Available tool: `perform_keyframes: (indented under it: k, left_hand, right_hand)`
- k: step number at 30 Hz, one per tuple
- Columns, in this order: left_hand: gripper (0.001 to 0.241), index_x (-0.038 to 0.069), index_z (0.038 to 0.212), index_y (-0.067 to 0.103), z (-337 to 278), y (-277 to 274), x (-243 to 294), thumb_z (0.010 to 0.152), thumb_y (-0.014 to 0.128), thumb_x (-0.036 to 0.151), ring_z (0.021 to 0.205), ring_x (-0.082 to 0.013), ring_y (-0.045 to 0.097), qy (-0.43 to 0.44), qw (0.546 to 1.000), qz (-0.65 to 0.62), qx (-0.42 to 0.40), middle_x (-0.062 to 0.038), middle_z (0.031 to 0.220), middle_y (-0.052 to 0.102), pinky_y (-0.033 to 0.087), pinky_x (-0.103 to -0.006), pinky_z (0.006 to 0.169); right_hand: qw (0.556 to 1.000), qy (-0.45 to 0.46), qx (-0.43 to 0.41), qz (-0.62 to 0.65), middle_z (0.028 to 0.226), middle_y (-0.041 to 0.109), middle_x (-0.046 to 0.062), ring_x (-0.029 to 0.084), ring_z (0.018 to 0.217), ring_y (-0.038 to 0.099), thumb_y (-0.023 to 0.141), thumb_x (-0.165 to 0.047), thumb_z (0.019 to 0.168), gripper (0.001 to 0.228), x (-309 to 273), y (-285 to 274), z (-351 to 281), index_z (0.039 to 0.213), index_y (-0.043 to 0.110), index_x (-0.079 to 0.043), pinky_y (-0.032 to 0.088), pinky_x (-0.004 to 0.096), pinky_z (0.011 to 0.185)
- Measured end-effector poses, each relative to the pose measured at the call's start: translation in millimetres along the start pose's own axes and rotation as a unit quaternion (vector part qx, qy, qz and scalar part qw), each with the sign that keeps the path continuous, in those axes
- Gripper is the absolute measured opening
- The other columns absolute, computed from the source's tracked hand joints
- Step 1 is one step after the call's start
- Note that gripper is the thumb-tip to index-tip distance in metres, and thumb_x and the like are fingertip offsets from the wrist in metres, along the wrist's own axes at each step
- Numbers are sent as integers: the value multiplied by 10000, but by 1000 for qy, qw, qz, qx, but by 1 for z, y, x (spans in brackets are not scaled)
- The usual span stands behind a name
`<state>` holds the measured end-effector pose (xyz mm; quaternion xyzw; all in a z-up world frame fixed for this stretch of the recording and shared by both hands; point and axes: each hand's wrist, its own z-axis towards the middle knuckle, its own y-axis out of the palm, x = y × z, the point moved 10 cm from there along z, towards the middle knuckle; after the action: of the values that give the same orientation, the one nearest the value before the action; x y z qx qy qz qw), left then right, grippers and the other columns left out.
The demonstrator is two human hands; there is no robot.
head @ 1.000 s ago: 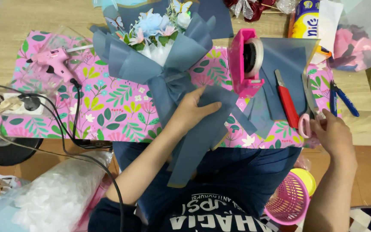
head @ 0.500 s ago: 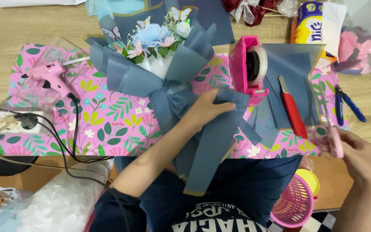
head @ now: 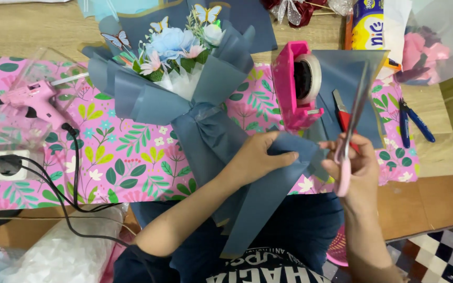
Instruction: The person wraps a bouquet of artificial flowers with blue paper, folding and taping the paper around the stems. They use scissors to trim the paper and a tape dispenser to secure the wrapping.
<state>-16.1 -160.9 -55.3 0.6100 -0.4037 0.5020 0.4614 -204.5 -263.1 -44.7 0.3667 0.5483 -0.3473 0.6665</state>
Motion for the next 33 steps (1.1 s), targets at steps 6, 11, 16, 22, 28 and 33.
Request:
perform_keyframes:
  k: [6,11,16,22,28,33]
  left_hand:
    - [237,104,1035,784,-9,-6,3,836,823,226,892,-140,704,0,1000,-18,20,-47,925,785,600,-335,788]
    - [261,99,1051,782,-18,-8,13,854,798,270,920,-135,712,-3,999,-29,22,-44,925,786,596,-332,787]
    - [242,89,1019,793,-11,-14,-4,873,793,282,856,-125,711,-6,999,-26,27,-43,868,783,588,-304,736]
    - [247,130,912,777,-18,-18,28,924,703,365,727,-15,637,-32,999,28,-7,74,795,721,489,-198,628]
    - [306,162,732,639,-17,-16,17,916,711,395,624,-4,557,-21,998,51,-20,96,661,602,422,-208,543]
    - [258,145,834,733,-20,-13,17,921,705,387,662,-9,626,-40,996,73,-16,85,706,680,477,-201,572]
  right_hand:
    - [999,-13,12,28,953,642,121,196,946,715,801,93,778,613,-4,37,12,1298,500,-29,598,256,789]
    - [1000,-9,3,24,871,628,141,158,803,664,786,100,794,571,-8,39,15,1278,505,-16,536,235,684]
    - [1000,-6,-1,30,836,630,168,143,697,623,784,96,781,571,-12,36,16,1276,517,-4,510,240,621]
    - [972,-25,-225,-65,1295,614,176,350,1283,670,635,36,897,617,-25,8,5,1476,432,-29,626,386,920]
    - [912,97,-340,-209,693,683,70,164,621,643,752,-319,847,436,5,-50,-12,1187,640,-70,514,301,626]
    - [863,224,-377,-251,801,515,53,164,645,471,735,-457,819,491,17,-49,-32,1095,683,-54,423,309,628]
